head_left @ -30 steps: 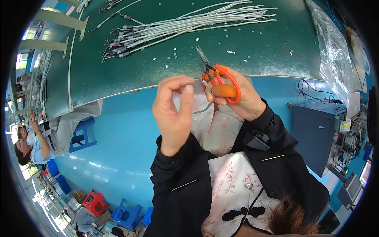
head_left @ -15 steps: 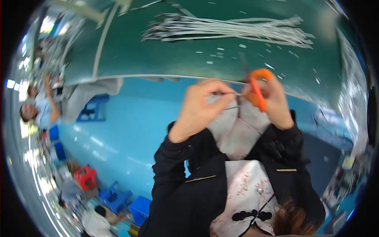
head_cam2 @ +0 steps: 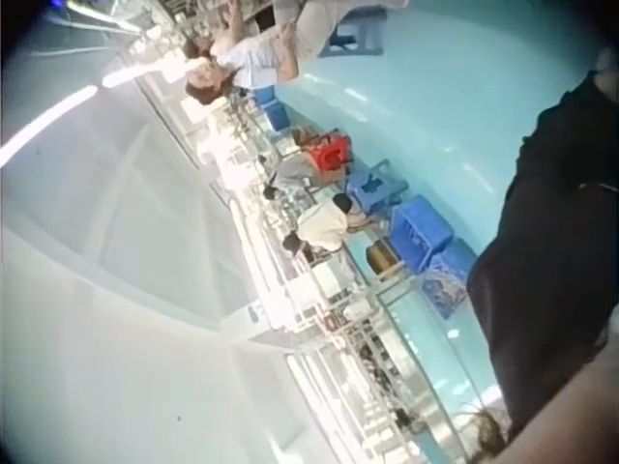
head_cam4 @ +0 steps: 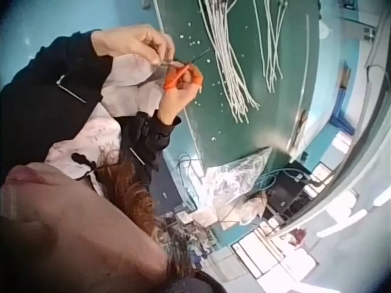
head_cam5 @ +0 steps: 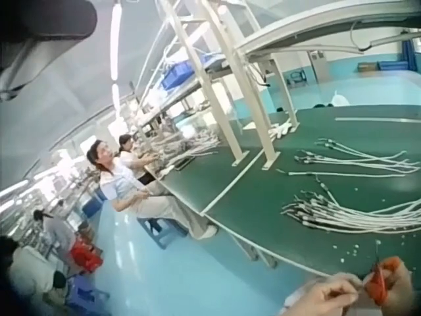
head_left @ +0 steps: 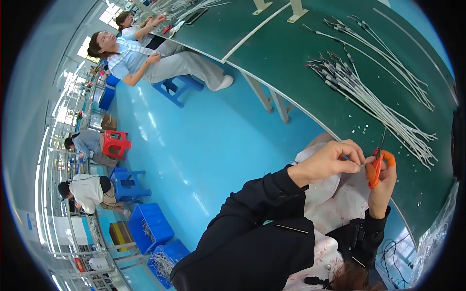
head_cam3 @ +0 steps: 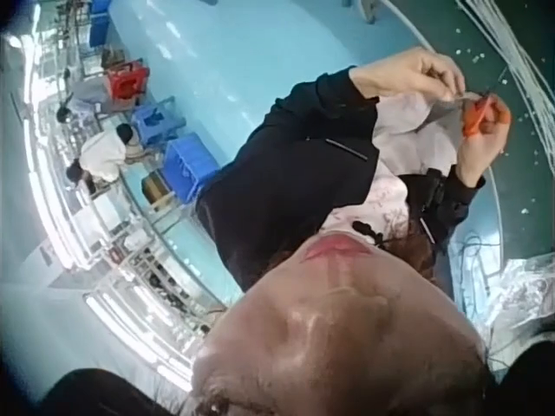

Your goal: The person picks up a wire, trims the end with shears, and then slides a small plastic sleeve onto the wire by hand.

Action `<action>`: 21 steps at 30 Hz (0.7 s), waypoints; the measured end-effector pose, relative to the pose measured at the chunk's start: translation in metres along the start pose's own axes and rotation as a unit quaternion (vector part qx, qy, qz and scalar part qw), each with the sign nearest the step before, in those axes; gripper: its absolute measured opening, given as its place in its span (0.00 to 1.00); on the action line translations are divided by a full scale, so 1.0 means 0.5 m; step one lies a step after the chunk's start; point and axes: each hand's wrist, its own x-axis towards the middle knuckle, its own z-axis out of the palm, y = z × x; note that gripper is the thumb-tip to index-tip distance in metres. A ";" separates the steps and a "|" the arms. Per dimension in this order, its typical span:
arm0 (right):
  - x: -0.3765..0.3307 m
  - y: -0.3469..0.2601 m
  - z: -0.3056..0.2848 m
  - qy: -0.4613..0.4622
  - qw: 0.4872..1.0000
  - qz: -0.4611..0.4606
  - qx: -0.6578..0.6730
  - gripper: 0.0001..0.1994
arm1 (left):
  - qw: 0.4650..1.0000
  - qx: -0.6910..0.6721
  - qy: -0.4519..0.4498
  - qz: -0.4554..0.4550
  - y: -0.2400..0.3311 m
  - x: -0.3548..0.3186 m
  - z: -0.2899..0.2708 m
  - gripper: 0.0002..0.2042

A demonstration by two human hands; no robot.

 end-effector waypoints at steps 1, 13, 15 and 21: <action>-0.002 -0.001 0.009 0.004 1.000 0.006 0.000 0.16 | 1.000 -0.022 0.010 0.015 0.000 -0.001 0.002 0.03; -0.027 -0.007 0.036 0.043 0.998 -0.010 -0.036 0.15 | 0.984 -0.101 0.135 0.061 -0.012 -0.001 -0.032 0.03; -0.042 -0.014 0.039 0.047 0.996 -0.023 -0.074 0.15 | 0.984 -0.099 0.131 0.066 -0.012 0.005 -0.029 0.03; -0.061 -0.016 0.049 0.014 0.981 -0.064 -0.182 0.15 | 0.982 -0.066 0.138 0.110 -0.026 0.003 -0.021 0.04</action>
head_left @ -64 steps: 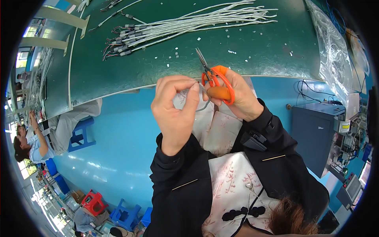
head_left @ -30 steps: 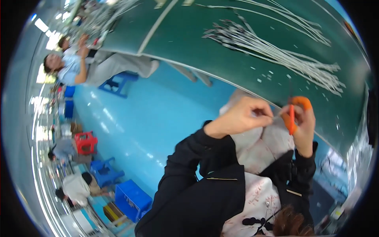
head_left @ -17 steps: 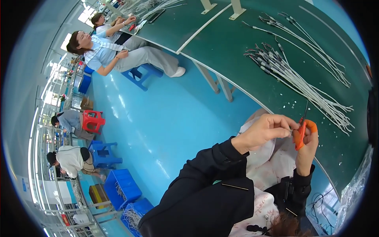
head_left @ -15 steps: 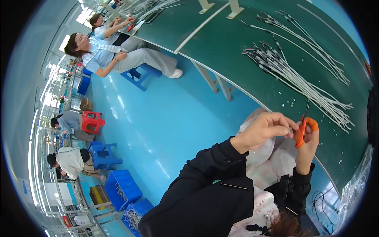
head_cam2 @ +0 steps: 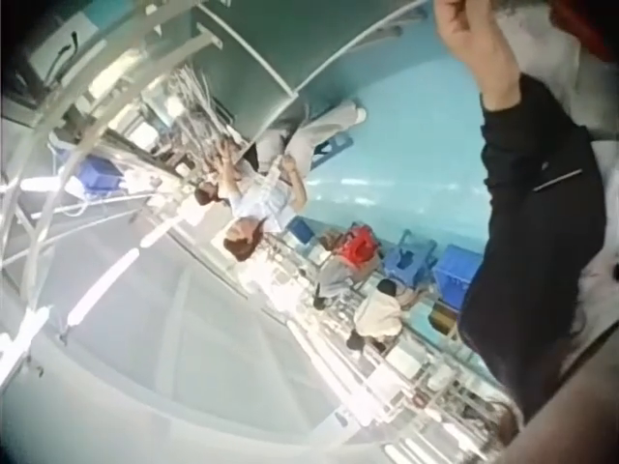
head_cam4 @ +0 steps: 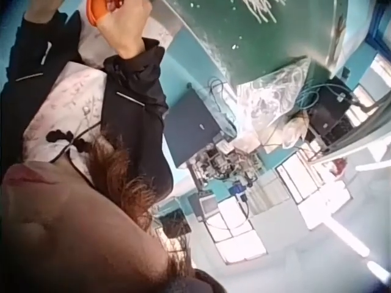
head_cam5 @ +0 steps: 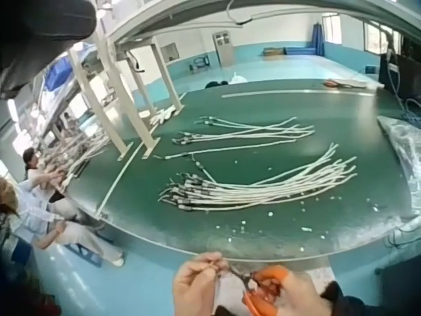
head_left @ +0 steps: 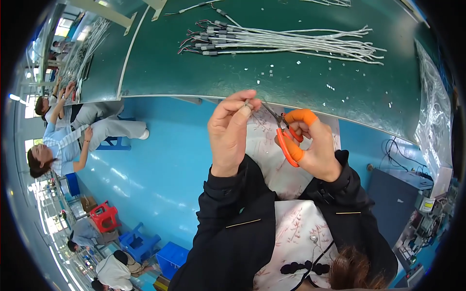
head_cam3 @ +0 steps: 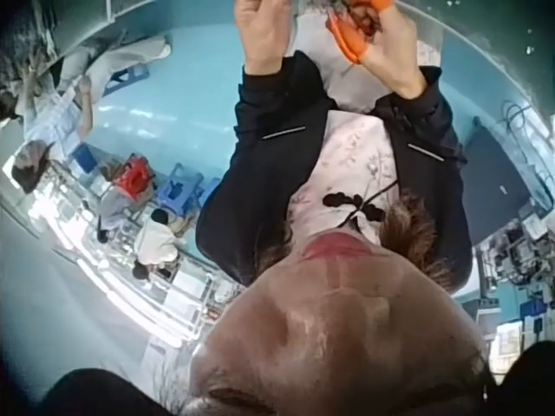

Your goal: The person picks up a wire, trims the end with shears, and then slides a small plastic sleeve onto the wire by hand.

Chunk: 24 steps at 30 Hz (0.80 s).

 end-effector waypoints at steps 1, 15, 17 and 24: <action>-0.001 0.003 0.003 0.005 1.000 -0.014 -0.008 0.15 | 1.000 0.007 0.001 0.010 -0.001 -0.001 0.000 0.04; -0.010 0.026 0.002 0.033 0.986 -0.134 -0.092 0.18 | 0.990 0.108 -0.061 0.075 -0.007 -0.010 -0.002 0.05; -0.011 0.026 0.001 0.036 0.984 -0.140 -0.100 0.18 | 0.987 0.116 -0.075 0.083 -0.010 -0.010 -0.005 0.05; -0.007 0.028 -0.005 0.054 0.971 -0.184 -0.142 0.20 | 0.983 0.121 -0.103 0.094 -0.016 -0.004 -0.010 0.06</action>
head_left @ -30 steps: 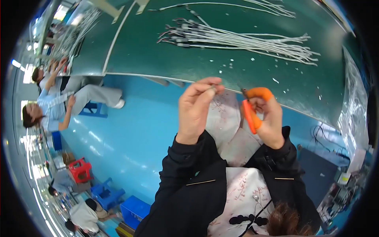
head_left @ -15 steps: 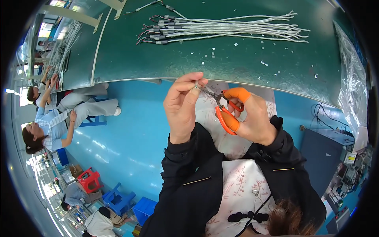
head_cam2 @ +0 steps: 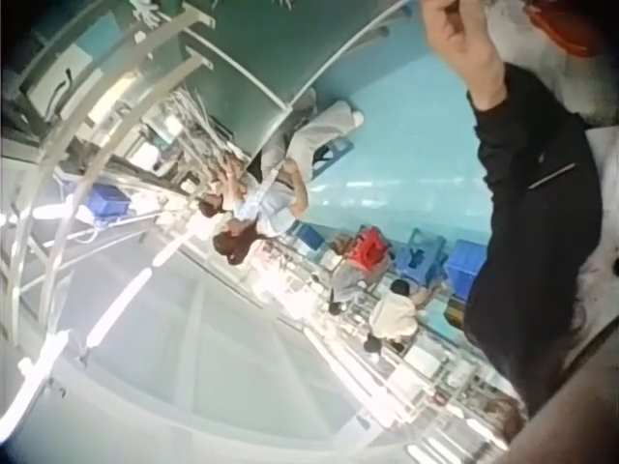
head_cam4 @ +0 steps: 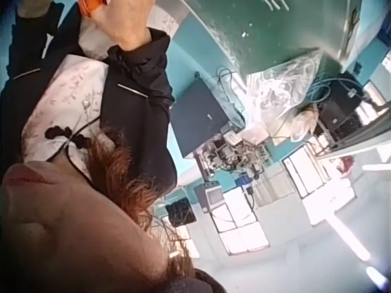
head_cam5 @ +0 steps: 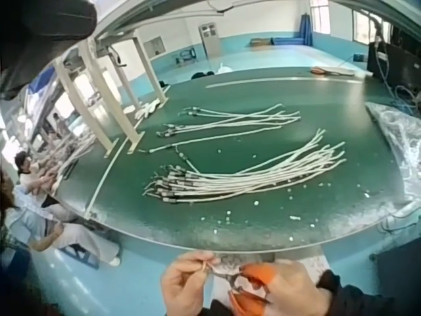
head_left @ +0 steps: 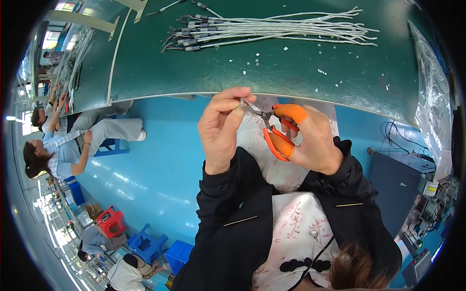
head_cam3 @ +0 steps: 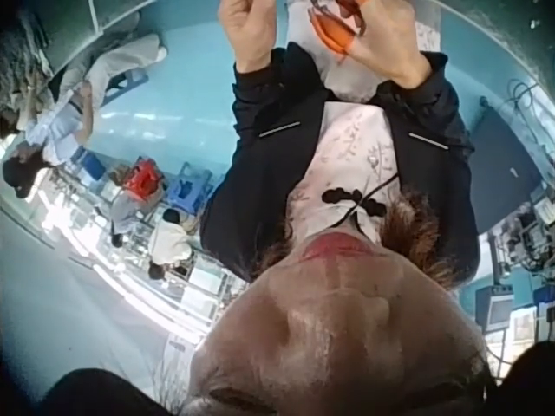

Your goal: The person picks up a wire, trims the end with shears, and then slides a small plastic sleeve onto the wire by hand.

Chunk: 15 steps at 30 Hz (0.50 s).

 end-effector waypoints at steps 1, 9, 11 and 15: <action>0.000 0.002 -0.001 -0.001 1.000 -0.002 -0.001 0.20 | 1.000 0.000 -0.005 0.001 -0.001 0.000 -0.001 0.06; -0.001 0.015 -0.007 -0.002 1.000 -0.011 -0.007 0.20 | 0.999 0.041 -0.027 0.005 0.002 0.001 -0.001 0.06; 0.001 0.014 -0.013 -0.012 1.000 -0.014 -0.011 0.20 | 0.998 0.049 -0.030 0.008 0.005 0.000 -0.002 0.06; 0.002 0.014 -0.022 -0.025 1.000 0.003 0.010 0.20 | 0.997 0.063 -0.034 0.016 0.004 -0.001 -0.002 0.06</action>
